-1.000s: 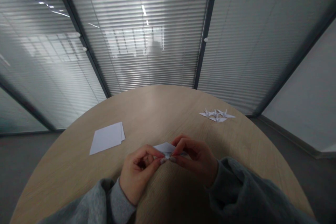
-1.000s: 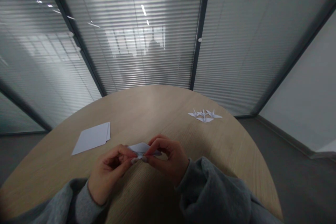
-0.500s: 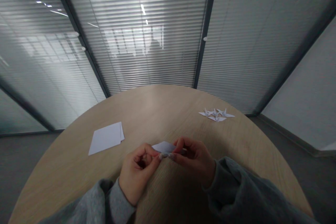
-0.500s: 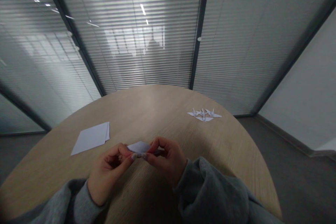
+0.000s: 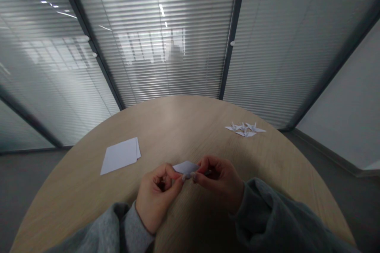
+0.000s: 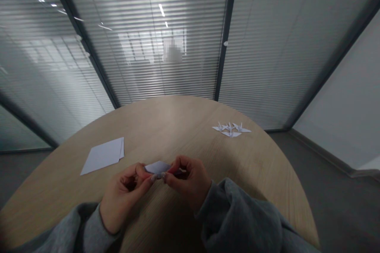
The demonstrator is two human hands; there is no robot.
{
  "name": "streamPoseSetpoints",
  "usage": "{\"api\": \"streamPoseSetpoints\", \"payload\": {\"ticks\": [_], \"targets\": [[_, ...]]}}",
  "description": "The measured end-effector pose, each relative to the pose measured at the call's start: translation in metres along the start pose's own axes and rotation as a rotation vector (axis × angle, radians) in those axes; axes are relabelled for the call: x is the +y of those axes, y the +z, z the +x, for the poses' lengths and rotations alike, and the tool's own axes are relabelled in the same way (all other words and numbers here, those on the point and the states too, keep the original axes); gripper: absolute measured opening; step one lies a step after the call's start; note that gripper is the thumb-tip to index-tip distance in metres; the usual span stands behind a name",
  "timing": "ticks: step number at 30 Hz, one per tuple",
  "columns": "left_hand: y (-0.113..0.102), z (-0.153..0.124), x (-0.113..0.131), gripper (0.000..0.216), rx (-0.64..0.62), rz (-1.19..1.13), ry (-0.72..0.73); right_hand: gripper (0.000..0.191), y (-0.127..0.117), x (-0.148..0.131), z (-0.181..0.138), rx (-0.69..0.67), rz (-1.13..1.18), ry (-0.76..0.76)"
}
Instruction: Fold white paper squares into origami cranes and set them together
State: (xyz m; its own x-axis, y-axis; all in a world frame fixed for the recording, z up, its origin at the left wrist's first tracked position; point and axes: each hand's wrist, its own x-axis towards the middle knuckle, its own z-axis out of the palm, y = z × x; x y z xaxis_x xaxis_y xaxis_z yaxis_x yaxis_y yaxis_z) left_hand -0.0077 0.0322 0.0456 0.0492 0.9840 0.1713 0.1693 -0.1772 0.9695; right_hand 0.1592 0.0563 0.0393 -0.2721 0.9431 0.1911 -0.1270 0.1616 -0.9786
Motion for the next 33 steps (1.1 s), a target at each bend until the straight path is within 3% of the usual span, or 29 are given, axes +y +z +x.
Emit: {"api": "streamPoseSetpoints", "payload": {"ticks": [17, 26, 33], "targets": [[0.0, 0.001, 0.014, 0.029, -0.002, -0.119, 0.04, 0.038, -0.002, -0.005, 0.003, -0.006, 0.063, 0.043], [-0.002, 0.0, 0.004, 0.031, 0.02, -0.026, 0.021, 0.036, -0.002, -0.003, 0.002, 0.043, 0.047, 0.025], [-0.001, -0.002, 0.006, 0.028, 0.042, 0.085, 0.092, 0.037, 0.0, 0.0, 0.0, 0.066, 0.016, -0.005]]}}
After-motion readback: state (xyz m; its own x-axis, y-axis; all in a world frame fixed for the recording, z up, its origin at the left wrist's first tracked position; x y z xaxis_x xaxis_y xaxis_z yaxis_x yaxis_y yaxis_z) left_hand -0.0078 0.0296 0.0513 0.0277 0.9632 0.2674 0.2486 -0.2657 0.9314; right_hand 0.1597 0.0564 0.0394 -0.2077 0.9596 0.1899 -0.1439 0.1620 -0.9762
